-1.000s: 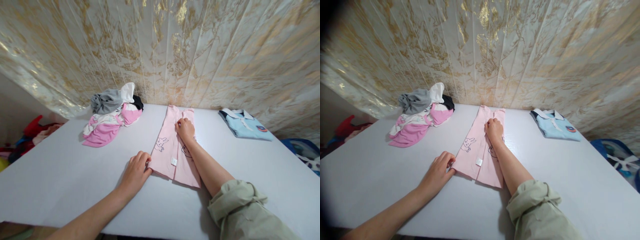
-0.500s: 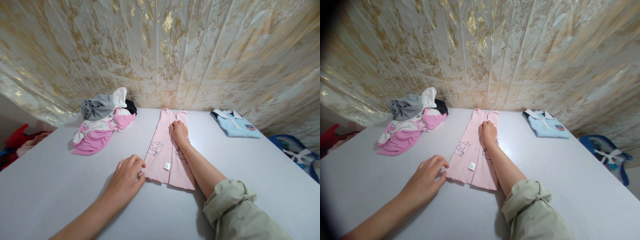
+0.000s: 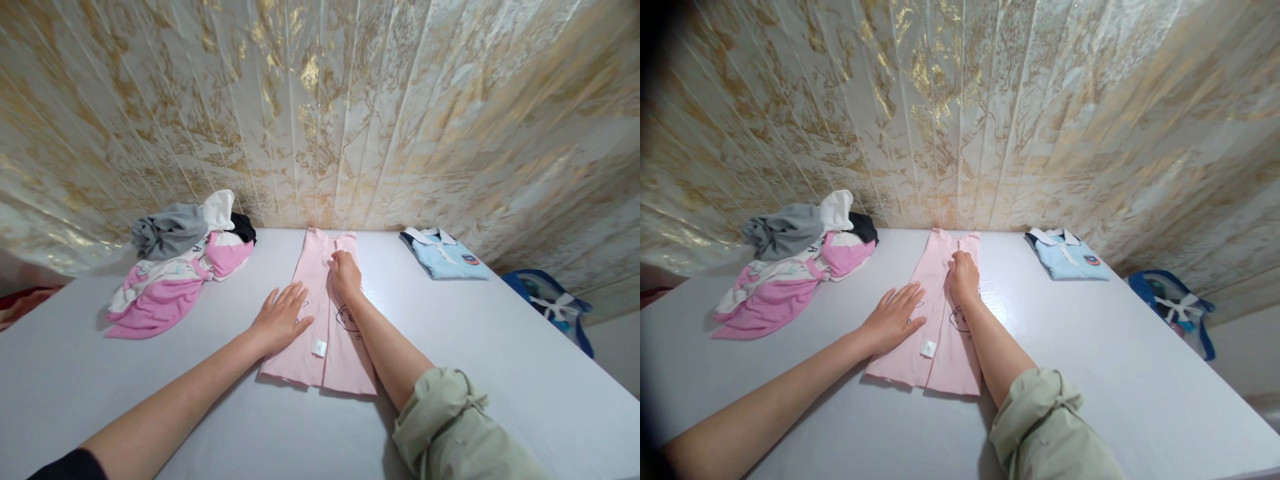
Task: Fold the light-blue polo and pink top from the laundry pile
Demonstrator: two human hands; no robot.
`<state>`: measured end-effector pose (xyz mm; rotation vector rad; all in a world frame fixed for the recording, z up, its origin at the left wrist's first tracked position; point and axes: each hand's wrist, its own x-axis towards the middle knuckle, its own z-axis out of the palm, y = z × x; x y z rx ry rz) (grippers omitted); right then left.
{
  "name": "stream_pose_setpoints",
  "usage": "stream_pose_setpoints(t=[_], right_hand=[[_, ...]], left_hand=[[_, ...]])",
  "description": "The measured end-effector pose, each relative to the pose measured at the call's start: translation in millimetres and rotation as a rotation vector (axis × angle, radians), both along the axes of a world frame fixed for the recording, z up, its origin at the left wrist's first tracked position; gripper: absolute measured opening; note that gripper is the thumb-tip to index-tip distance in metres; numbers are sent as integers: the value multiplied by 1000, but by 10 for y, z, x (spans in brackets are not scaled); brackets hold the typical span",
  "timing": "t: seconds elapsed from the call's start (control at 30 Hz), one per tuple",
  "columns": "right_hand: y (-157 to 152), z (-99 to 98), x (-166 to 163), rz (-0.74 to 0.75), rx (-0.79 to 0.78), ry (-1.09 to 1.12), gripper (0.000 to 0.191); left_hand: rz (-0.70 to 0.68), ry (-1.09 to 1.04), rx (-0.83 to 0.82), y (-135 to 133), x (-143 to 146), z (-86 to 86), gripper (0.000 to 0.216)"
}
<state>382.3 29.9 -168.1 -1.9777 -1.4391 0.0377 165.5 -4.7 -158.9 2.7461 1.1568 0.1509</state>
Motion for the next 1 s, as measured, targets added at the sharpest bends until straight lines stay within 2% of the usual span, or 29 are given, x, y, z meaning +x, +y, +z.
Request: stream_pose_setpoints(t=[0.1, 0.2, 0.33, 0.5, 0.67, 1.0], right_hand=[[60, -46, 128, 13, 96, 250, 31], [91, -59, 246, 49, 155, 363, 31], [52, -2, 307, 121, 94, 254, 26], [-12, 90, 290, 211, -126, 49, 29], [-16, 142, 287, 261, -257, -30, 31], [5, 166, 275, 261, -298, -110, 25]], left_hand=[[-5, -74, 44, 94, 59, 78, 50], [-64, -181, 92, 304, 281, 192, 41], [-70, -270, 51, 665, 676, 233, 32], [-25, -354, -25, 986, 908, 32, 25], [12, -470, -45, 1055, 873, -136, 19], [56, -465, -79, 999, 902, -70, 18]])
